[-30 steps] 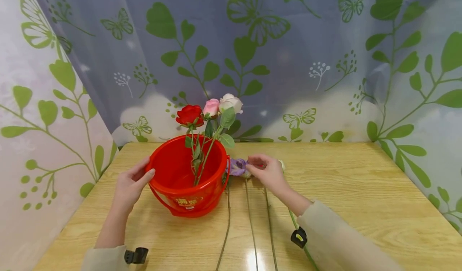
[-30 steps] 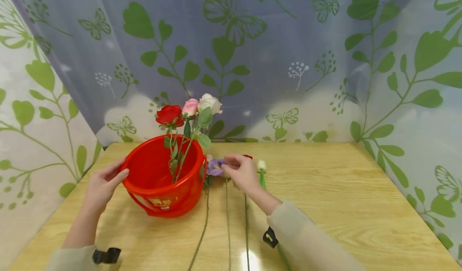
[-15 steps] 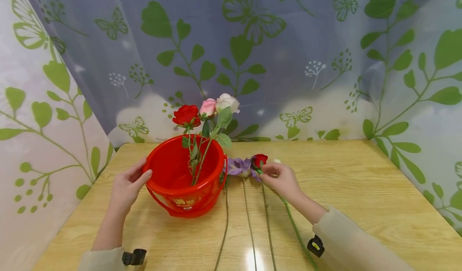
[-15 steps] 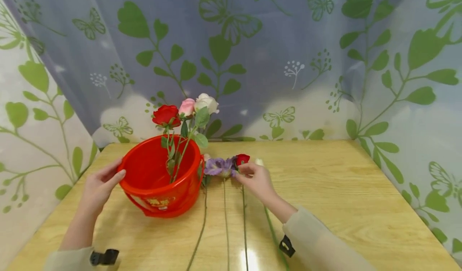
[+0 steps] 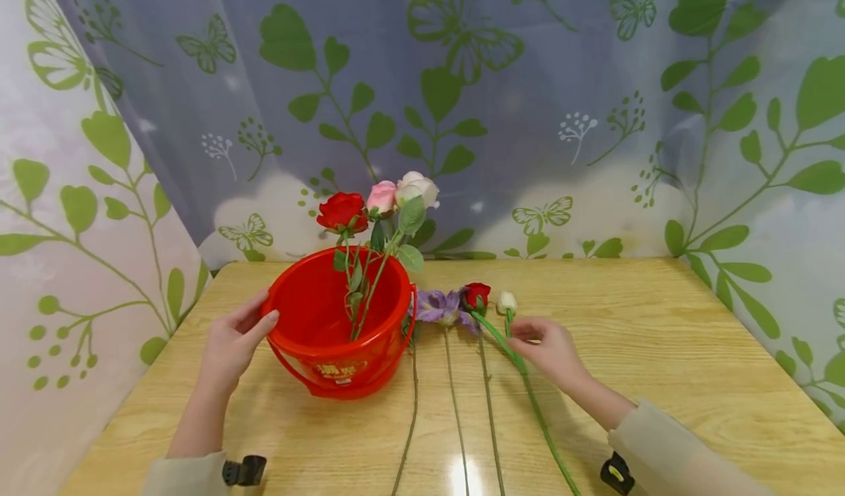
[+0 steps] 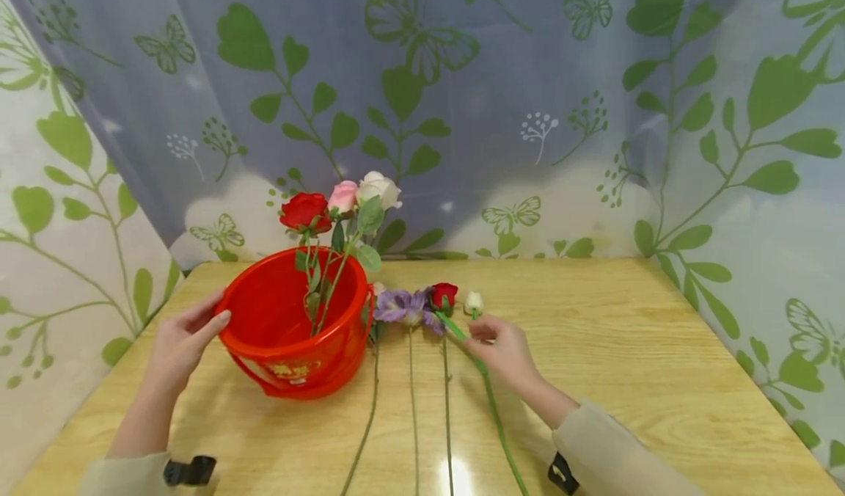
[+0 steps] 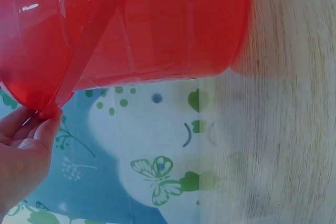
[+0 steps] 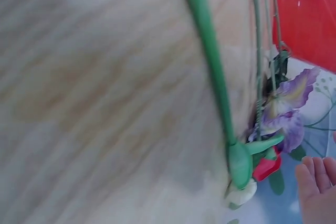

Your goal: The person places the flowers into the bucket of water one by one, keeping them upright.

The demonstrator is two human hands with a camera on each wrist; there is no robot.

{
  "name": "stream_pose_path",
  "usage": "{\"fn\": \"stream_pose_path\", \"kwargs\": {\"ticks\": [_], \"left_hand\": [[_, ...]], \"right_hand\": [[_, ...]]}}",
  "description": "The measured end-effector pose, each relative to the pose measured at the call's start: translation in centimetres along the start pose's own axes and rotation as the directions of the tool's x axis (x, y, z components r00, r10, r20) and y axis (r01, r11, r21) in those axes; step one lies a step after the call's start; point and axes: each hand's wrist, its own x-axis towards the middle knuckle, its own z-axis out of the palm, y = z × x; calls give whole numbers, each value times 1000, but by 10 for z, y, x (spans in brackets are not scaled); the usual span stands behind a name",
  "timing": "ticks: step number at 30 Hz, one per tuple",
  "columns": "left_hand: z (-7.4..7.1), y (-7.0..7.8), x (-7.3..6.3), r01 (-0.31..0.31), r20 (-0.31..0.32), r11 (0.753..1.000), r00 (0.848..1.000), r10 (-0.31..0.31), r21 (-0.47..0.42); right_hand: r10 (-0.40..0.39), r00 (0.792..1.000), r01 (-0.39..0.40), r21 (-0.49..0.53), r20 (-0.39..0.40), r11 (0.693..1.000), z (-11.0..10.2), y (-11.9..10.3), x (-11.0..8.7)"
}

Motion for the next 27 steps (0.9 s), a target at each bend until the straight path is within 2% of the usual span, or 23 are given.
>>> {"fn": "stream_pose_path", "kwargs": {"ticks": [11, 16, 23, 27], "left_hand": [[-1, 2, 2, 4, 2, 1000, 1000, -4, 11], [-1, 5, 2, -4, 4, 1000, 1000, 4, 25], [0, 4, 1, -9, 4, 1000, 1000, 9, 23], [0, 2, 1, -11, 4, 1000, 1000, 11, 13]], "right_hand": [[23, 998, -19, -74, 56, 997, -5, 15, -5], [75, 992, -68, -66, 105, 995, -4, 18, -9], [170, 976, -155, -115, 137, 981, 0, 19, -17], [172, 975, -151, -148, 144, 977, 0, 19, -19]]}}
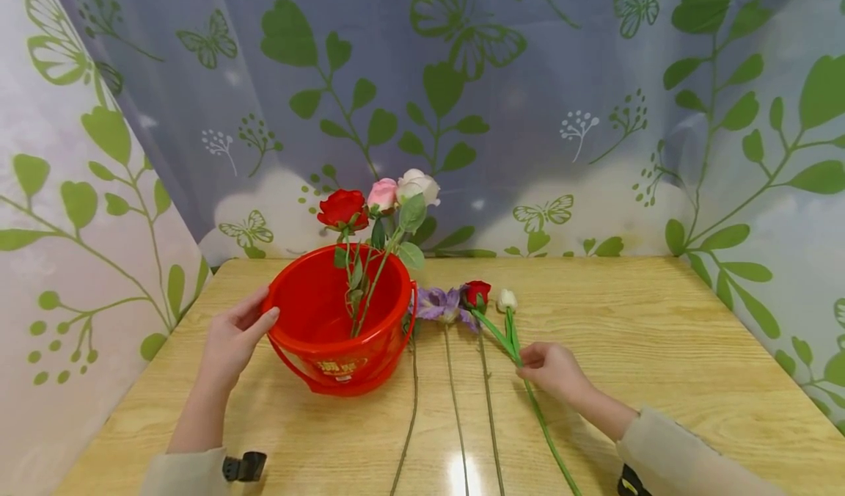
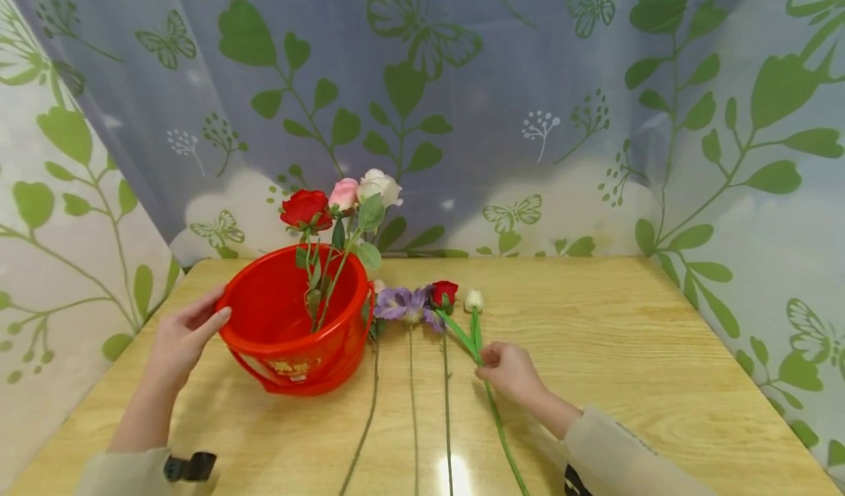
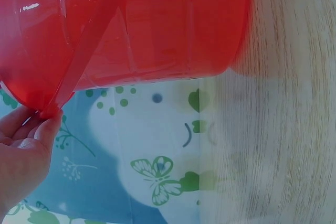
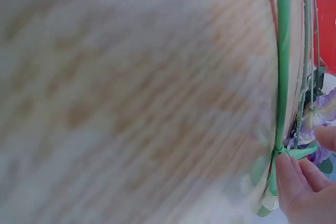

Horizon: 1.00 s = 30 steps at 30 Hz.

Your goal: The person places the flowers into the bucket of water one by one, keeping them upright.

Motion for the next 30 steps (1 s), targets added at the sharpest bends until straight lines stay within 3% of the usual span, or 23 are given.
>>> {"fn": "stream_pose_path", "kwargs": {"ticks": [13, 25, 30], "left_hand": [[0, -3, 0, -6, 2, 1000, 1000, 6, -26], [1, -2, -2, 10, 3, 1000, 1000, -10, -27], [1, 0, -1, 9, 4, 1000, 1000, -9, -25]], "right_hand": [[46, 999, -45, -58, 19, 997, 1, 7, -3], [131, 990, -131, 1, 59, 991, 4, 6, -8], [112, 993, -111, -30, 35, 993, 6, 5, -8]]}}
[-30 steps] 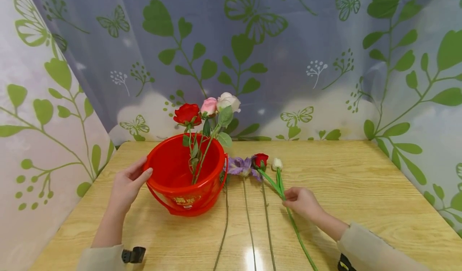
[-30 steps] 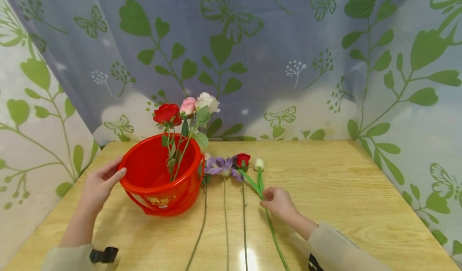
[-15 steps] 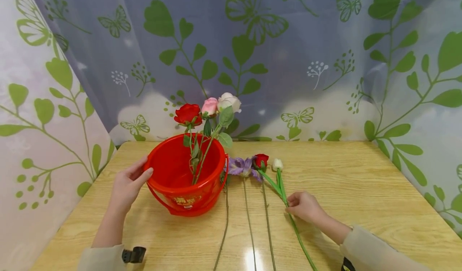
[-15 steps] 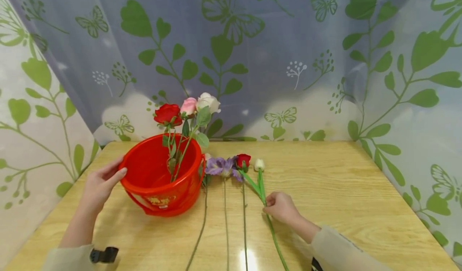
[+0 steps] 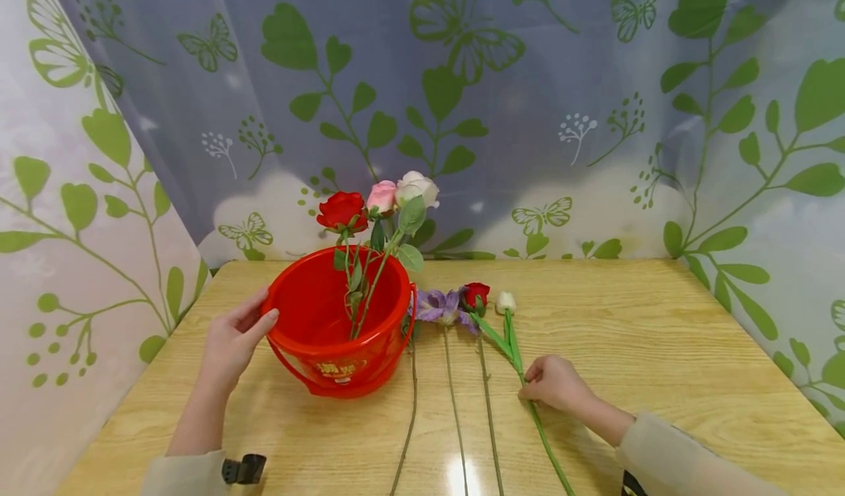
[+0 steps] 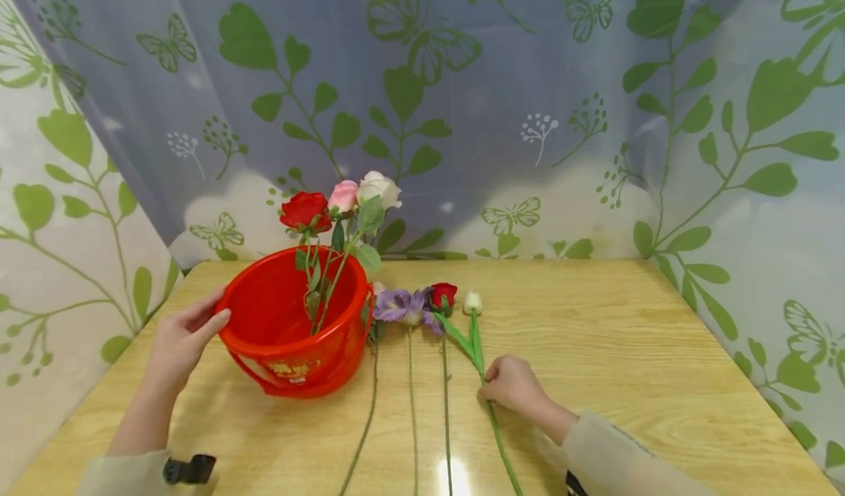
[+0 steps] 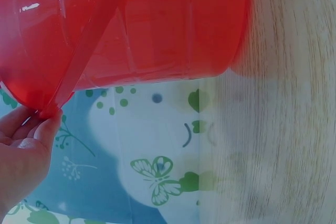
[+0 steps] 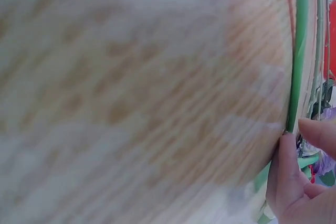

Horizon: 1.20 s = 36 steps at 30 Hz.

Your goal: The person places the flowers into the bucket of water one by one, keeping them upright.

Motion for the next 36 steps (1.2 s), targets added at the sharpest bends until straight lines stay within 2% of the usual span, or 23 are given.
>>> {"fn": "stream_pose_path", "kwargs": {"ticks": [8, 12, 31, 36], "left_hand": [[1, 1, 0, 0, -3, 1000, 1000, 0, -5], [1, 1, 0, 3, -3, 1000, 1000, -3, -4], [0, 0, 1, 5, -1, 1000, 1000, -5, 21], [0, 2, 0, 11, -3, 1000, 1000, -11, 13]], "right_hand": [[-19, 999, 16, -83, -35, 996, 3, 1, 4], [-16, 999, 13, -89, -34, 996, 2, 2, 4], [75, 997, -74, 66, -21, 995, -1, 4, 3], [61, 998, -59, 85, -24, 995, -6, 1, 2]]}}
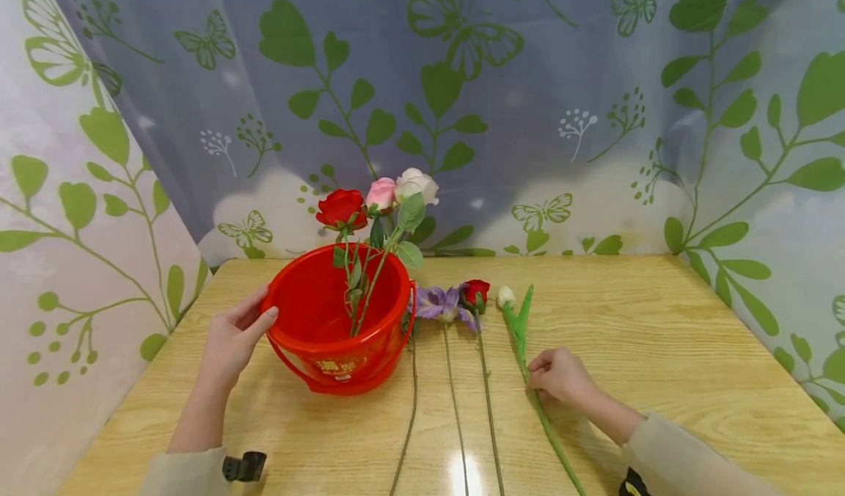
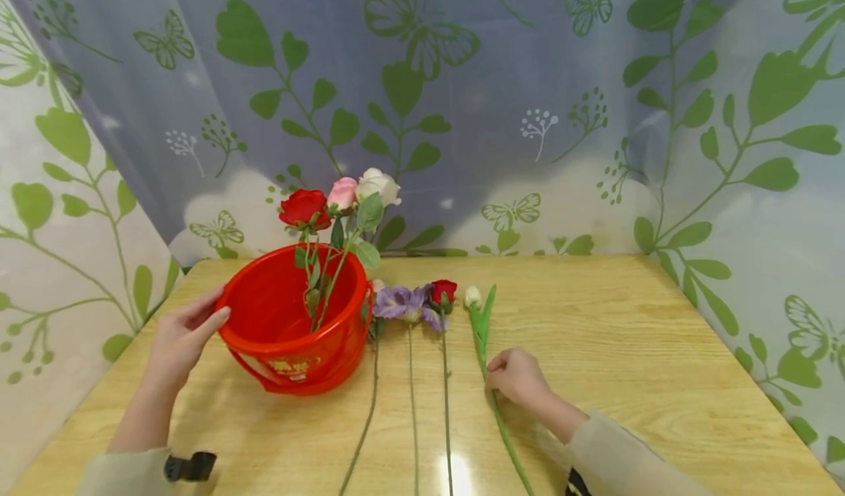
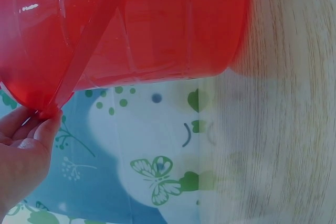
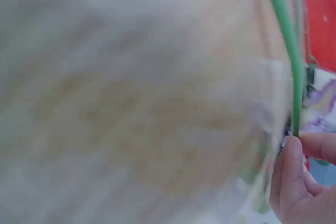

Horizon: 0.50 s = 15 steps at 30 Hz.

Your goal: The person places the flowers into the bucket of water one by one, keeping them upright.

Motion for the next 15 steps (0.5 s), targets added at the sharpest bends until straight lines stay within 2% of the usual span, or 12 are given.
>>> {"fn": "stream_pose_path", "kwargs": {"ticks": [6, 15], "left_hand": [[-1, 1, 0, 1, 1, 1000, 1000, -1, 23], [0, 0, 0, -8, 6, 1000, 1000, 8, 9]], "right_hand": [[-38, 999, 38, 74, -3, 997, -8, -11, 0], [-74, 997, 65, 217, 35, 974, -21, -26, 1]]}}
